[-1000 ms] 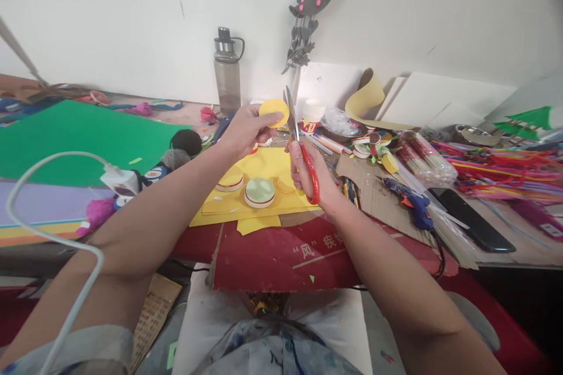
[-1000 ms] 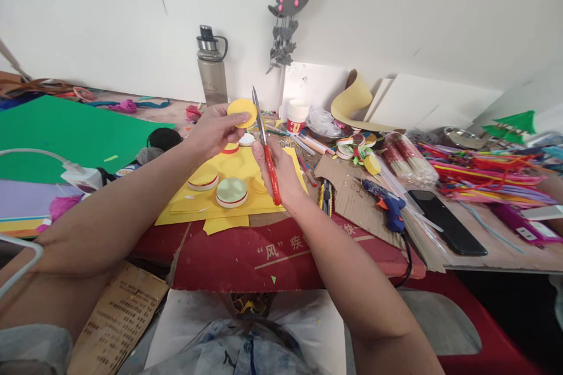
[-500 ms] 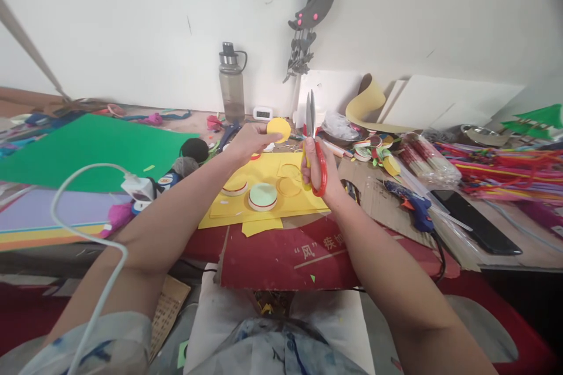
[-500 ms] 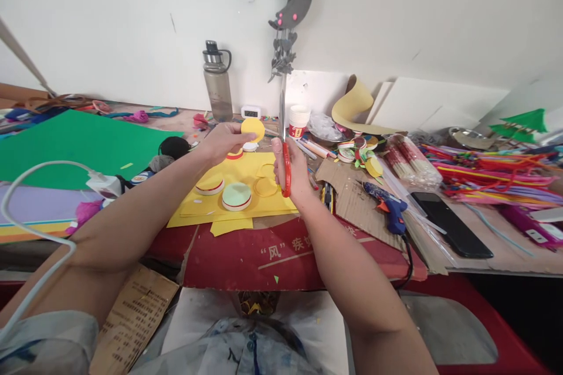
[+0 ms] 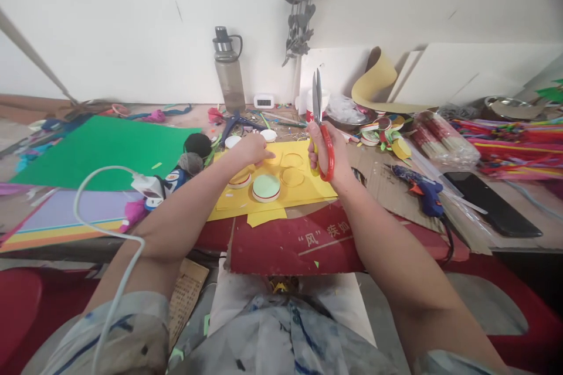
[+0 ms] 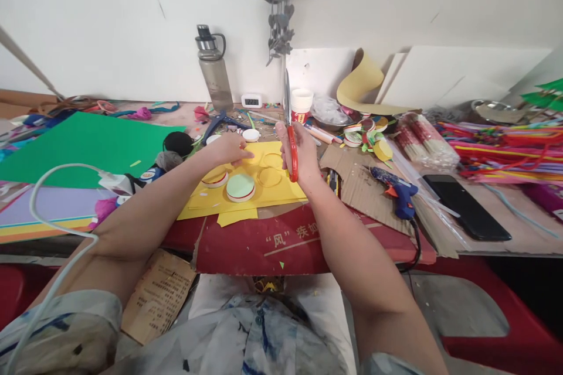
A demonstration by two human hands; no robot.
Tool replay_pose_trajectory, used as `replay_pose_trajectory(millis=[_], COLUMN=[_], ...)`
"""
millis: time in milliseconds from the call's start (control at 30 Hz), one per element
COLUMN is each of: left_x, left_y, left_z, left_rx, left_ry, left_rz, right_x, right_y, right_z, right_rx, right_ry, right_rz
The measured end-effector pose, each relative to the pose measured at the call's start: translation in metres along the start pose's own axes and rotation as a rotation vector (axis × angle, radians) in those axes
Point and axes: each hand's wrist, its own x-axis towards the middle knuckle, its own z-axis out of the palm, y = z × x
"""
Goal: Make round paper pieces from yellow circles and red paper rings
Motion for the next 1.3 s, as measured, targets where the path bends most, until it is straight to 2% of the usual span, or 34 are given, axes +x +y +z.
replay_pose_trajectory(millis=[67, 133, 300, 667, 767, 900, 1033, 1133, 1300], left_x=[-0.003, -0.004, 0.005, 0.049, 0.055, 0.054, 0.045, 0.024, -0.043], left_y=[0.004, 0.009, 0.024, 0.056, 0.060, 0.058, 0.052, 0.053, 0.079], left_z=[0.002, 0.003, 0.005, 0.010, 0.010, 0.009, -0.004, -0.020, -0.035], left_rx=[0.190, 0.221, 0.131, 0.260, 0.279, 0.262, 0.196, 0.110, -0.065], left_ry=[0.155, 0.237, 0.113, -0.033, -0.041, 0.030, 0.074, 0.050, -0.199], left_rz=[-0.025, -0.010, 0.167, 0.139, 0.145, 0.155, 0.211, 0.295, 0.482], right_x=[0.001, 0.003, 0.004, 0.003, 0.004, 0.005, 0.007, 0.010, 0.015], right_y=[-0.001, 0.000, 0.004, 0.004, 0.002, -0.001, -0.009, -0.018, -0.023], right_z=[-0.002, -0.003, -0.001, 0.000, -0.001, -0.001, -0.007, -0.019, -0.034], right_rx=[-0.001, -0.004, 0.016, -0.014, -0.005, 0.017, 0.079, 0.130, 0.206], right_ry=[0.018, 0.030, 0.017, 0.003, 0.011, 0.041, 0.109, 0.157, 0.203], right_rz=[0.017, 0.027, 0.019, 0.013, 0.004, 0.011, -0.008, -0.057, -0.117])
